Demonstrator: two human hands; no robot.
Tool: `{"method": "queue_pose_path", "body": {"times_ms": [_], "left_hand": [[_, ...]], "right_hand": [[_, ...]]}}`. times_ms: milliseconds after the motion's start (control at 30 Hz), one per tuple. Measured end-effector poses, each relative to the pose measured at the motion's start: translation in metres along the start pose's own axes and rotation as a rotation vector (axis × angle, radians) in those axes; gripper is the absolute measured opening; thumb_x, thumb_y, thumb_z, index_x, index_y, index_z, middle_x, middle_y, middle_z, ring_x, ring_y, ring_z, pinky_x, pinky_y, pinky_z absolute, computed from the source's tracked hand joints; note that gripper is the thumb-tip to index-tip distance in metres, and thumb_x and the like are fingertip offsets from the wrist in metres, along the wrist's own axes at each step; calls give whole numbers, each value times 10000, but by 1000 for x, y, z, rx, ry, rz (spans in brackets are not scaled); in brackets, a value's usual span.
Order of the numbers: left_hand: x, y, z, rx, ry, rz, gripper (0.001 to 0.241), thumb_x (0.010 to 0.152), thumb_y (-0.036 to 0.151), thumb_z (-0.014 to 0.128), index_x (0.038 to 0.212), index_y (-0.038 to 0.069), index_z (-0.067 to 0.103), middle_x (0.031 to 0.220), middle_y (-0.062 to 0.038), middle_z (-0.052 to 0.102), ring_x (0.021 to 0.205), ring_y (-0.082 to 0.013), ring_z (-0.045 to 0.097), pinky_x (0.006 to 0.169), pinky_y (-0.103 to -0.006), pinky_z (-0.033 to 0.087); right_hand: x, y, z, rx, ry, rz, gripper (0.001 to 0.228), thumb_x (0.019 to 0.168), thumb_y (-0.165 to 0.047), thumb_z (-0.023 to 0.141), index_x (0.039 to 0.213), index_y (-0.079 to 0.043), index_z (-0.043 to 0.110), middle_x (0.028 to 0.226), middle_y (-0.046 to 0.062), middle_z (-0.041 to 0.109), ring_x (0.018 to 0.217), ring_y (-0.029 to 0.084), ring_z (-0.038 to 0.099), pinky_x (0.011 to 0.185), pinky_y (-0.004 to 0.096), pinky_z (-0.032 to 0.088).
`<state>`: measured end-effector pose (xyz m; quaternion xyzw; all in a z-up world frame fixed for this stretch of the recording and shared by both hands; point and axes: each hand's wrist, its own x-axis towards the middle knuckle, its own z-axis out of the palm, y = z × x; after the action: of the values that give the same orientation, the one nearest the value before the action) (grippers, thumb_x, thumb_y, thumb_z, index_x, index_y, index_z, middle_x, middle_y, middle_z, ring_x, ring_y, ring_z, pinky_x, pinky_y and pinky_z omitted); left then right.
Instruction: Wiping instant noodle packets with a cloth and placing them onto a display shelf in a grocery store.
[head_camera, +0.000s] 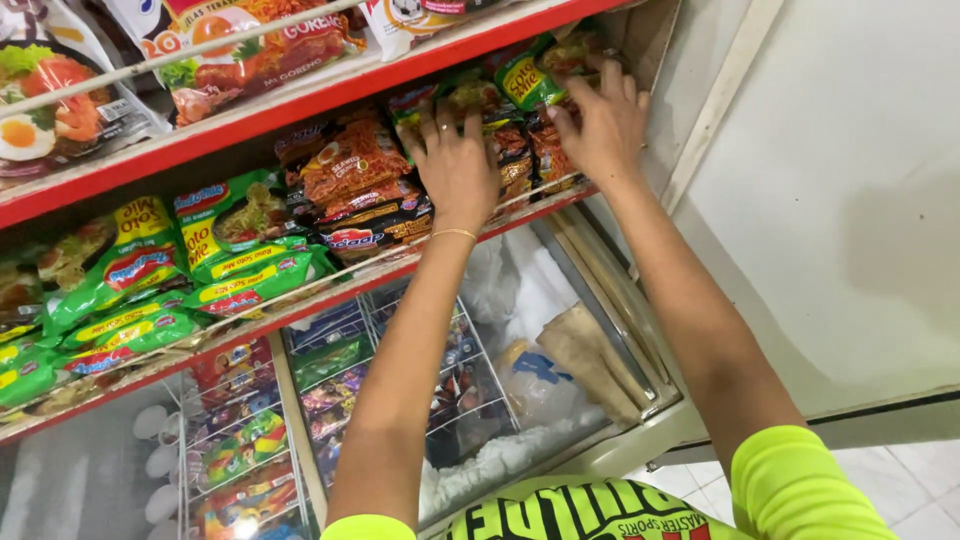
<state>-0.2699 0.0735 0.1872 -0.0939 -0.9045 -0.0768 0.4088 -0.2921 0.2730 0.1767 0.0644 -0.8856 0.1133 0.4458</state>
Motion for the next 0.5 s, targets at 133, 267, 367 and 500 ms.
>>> {"method": "queue_pose_path", "body": {"times_ms": [133, 267, 367, 500], "left_hand": [[-12, 1, -8, -40, 35, 37, 551, 812, 220, 774, 1324, 88, 620, 1407, -251, 500, 1423, -472, 330, 1173, -720, 187], [-65, 11, -31, -388, 181, 190, 337, 908, 172, 771, 1225, 104, 676, 1445, -166, 505, 1507, -382, 259, 1253, -662, 113], [-140, 5, -39, -572, 213, 306, 247, 904, 122, 757, 1145, 89, 708, 1300, -165, 635, 1391, -378, 451, 1214, -599, 229], [-283, -15, -19, -708, -41, 172, 131, 922, 153, 693, 1019, 128, 778, 1071, -84, 738, 1144, -294, 686, 1041, -481, 512]], "right_hand": [[-10, -10, -19, 129, -14, 25, 401, 873, -258, 833, 1252, -149, 762, 1321, 154, 553, 1127, 341, 545, 881, 468, 386], [-62, -14, -42, 536, 176, -24, 359, 923, -125, 817, 1266, -94, 714, 1318, 140, 535, 1218, 357, 566, 1003, 462, 449], [-148, -7, -34, 636, 117, 12, 271, 944, -196, 823, 1179, -107, 722, 1249, 143, 540, 1207, 388, 580, 1037, 452, 449], [-264, -21, -74, 580, -360, 234, 516, 841, -417, 824, 1267, -150, 708, 1215, 172, 593, 1189, 412, 603, 1000, 531, 469]]}}
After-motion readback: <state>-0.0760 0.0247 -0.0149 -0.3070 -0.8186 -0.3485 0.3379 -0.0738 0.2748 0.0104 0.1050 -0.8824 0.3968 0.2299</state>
